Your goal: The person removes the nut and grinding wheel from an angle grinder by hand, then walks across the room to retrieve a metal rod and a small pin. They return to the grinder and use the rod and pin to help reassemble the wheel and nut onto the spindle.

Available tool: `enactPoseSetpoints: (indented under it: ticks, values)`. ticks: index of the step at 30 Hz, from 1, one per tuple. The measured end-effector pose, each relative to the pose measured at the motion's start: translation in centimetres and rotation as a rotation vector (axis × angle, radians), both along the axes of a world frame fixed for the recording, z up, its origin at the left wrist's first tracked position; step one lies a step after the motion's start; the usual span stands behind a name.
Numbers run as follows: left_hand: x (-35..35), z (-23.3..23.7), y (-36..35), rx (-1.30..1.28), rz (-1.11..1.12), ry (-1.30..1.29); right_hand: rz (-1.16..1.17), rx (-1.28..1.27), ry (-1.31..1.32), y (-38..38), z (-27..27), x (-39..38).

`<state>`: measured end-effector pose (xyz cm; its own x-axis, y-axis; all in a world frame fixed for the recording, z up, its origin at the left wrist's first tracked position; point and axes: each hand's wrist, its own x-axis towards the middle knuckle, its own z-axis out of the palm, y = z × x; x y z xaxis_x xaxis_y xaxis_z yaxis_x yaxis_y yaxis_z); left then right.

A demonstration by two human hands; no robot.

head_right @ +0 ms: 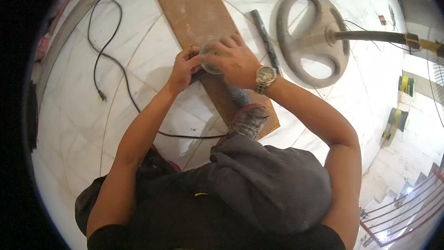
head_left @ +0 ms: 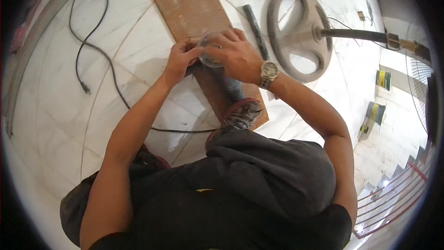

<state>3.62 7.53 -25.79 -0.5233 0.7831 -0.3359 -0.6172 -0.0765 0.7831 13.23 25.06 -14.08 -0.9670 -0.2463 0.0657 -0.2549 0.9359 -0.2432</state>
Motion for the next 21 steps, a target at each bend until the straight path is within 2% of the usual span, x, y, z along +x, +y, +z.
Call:
enactPoseSetpoints:
  ticks: [1, 2, 5, 9, 12, 15, 18, 21]
  values:
    - [0.3, 0.1, -0.1, -0.014, 0.003, 0.007, 0.02, -0.048, 0.033, -0.4, 0.3, 0.0]
    - [0.3, 0.2, -0.1, -0.029, 0.012, 0.017, -0.091, -0.021, 0.072, -0.7, 0.1, 0.2]
    - [0.0, -0.4, -0.3, 0.023, 0.025, 0.007, -0.231, 0.121, -0.177, -0.7, -0.4, -0.2]
    - [0.0, 0.1, -0.3, 0.038, -0.003, 0.005, -0.046, 0.113, -0.102, -0.1, -1.9, -0.1]
    - [-0.2, 0.0, -0.4, 0.063, -0.024, 0.051, 0.147, 0.016, -0.023, 0.2, -1.8, -0.3]
    - [-0.3, -0.2, -0.5, 0.056, -0.033, 0.049, 0.083, -0.025, -0.03, -0.6, 1.2, -1.0]
    - [-0.4, 0.0, -0.5, 0.038, -0.007, 0.044, -0.13, 0.014, -0.131, -0.6, 0.9, -0.9]
    - [-0.2, -0.1, -0.4, 0.04, -0.005, 0.039, -0.065, 0.042, -0.206, 0.0, 0.2, -0.8]
